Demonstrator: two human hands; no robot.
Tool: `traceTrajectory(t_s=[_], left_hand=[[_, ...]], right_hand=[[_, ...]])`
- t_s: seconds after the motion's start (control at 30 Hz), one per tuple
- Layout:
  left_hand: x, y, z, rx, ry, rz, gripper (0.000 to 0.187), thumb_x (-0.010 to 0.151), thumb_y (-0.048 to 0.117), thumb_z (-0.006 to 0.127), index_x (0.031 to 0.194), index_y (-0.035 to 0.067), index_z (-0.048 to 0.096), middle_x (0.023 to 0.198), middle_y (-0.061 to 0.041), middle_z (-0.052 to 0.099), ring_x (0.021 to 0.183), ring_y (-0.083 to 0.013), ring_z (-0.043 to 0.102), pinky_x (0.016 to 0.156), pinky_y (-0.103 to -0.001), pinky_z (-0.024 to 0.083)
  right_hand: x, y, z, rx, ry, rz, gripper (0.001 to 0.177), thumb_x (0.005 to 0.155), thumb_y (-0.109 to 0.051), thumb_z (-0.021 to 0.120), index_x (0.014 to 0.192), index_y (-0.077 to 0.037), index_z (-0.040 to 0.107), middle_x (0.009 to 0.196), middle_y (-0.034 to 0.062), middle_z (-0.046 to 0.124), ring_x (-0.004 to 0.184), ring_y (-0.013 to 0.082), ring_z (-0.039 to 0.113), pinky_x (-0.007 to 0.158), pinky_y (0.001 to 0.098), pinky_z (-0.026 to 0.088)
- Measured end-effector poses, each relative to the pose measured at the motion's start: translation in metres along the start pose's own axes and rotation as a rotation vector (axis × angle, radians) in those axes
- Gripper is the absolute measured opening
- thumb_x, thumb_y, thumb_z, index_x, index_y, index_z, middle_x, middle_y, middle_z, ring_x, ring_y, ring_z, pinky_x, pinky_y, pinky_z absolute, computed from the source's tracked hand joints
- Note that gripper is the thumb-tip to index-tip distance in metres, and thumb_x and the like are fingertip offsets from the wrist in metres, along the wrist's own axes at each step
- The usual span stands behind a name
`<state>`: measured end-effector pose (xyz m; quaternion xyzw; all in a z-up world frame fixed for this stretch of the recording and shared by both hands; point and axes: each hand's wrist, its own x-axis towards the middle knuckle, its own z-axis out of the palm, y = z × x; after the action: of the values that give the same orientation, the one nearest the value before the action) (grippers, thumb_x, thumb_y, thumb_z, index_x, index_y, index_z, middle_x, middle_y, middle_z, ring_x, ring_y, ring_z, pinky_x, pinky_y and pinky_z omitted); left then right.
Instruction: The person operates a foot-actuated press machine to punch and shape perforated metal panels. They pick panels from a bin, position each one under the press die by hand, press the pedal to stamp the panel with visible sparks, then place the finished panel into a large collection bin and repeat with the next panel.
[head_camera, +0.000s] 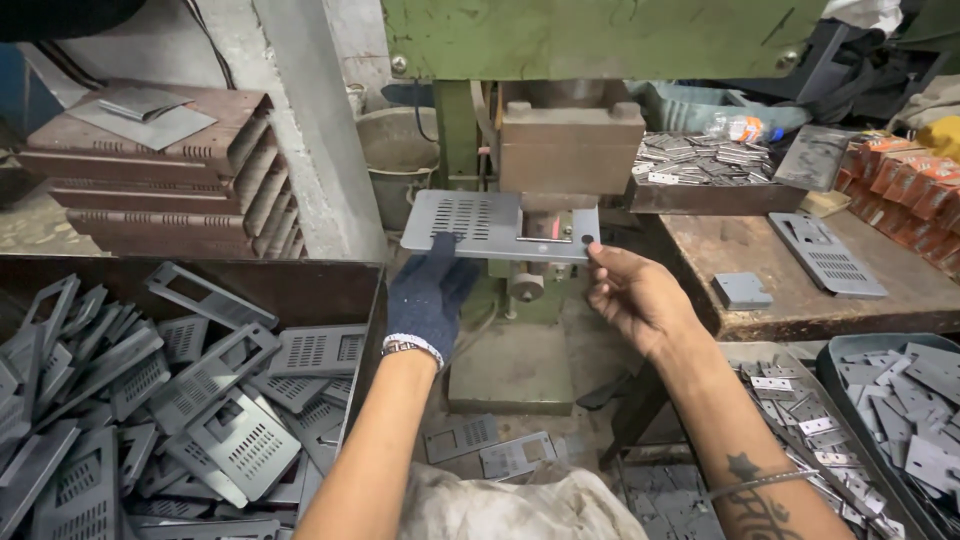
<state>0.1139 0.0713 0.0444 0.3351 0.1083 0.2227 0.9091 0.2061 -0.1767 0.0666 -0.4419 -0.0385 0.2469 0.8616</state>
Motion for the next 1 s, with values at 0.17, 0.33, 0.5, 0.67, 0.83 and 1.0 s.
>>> traceTrajectory(t_s=[0.17,0.33,0.5,0.67,0.83,1.0], left_hand=[[-0.003,0.001,0.004,0.019,0.001,0.018,0.031,0.089,0.018,0.076,0.116,0.006,0.068,0.112,-0.009,0.073,0.098,-0.0251,0.069,0.089,-0.040,0.059],[-0.016,0.013,0.020,0.094,-0.085,0.127,0.035,0.085,0.014,0.075,0.119,0.006,0.070,0.113,-0.007,0.074,0.100,-0.0215,0.070,0.089,-0.036,0.058],[0.002,0.003,0.011,0.068,-0.095,0.082,0.035,0.085,0.015,0.079,0.116,0.003,0.070,0.109,-0.009,0.073,0.096,-0.0231,0.070,0.085,-0.037,0.057],[0.005,-0.012,0.009,0.056,-0.002,-0.032,0.033,0.084,0.020,0.079,0.111,0.004,0.068,0.104,-0.009,0.072,0.091,-0.0251,0.070,0.083,-0.040,0.060],[0.005,-0.015,0.011,0.045,-0.006,-0.032,0.035,0.085,0.019,0.082,0.114,0.002,0.068,0.103,-0.010,0.071,0.088,-0.0240,0.068,0.079,-0.038,0.059],[0.006,-0.015,0.010,0.036,0.031,-0.041,0.036,0.083,0.016,0.080,0.114,0.006,0.065,0.107,-0.009,0.073,0.091,-0.0251,0.072,0.082,-0.039,0.063]], right_hand=[[0.003,0.003,-0.003,0.012,0.014,-0.012,0.006,0.094,-0.009,0.071,0.094,-0.004,0.067,0.077,-0.0021,0.061,0.063,0.0053,0.054,0.056,0.0188,0.046],[0.005,0.008,-0.011,0.017,0.015,-0.011,0.007,0.094,-0.007,0.070,0.089,-0.004,0.066,0.073,-0.0022,0.059,0.061,0.0057,0.053,0.055,0.0220,0.047],[-0.001,0.004,-0.008,0.015,0.035,-0.039,0.009,0.094,-0.009,0.072,0.088,-0.004,0.067,0.071,-0.0019,0.058,0.059,0.0054,0.051,0.055,0.0199,0.046],[-0.010,-0.006,-0.006,-0.020,0.075,-0.089,0.007,0.091,-0.007,0.072,0.089,-0.004,0.067,0.075,-0.0028,0.061,0.061,0.0038,0.053,0.055,0.0194,0.046],[-0.009,-0.006,-0.013,-0.027,0.095,-0.082,0.009,0.093,-0.008,0.074,0.090,-0.004,0.067,0.074,-0.0017,0.059,0.059,0.0053,0.052,0.056,0.0199,0.048],[-0.007,-0.003,-0.016,0.023,0.028,-0.050,0.009,0.093,-0.009,0.073,0.091,-0.003,0.066,0.076,-0.0002,0.061,0.062,0.0064,0.055,0.056,0.0195,0.048]])
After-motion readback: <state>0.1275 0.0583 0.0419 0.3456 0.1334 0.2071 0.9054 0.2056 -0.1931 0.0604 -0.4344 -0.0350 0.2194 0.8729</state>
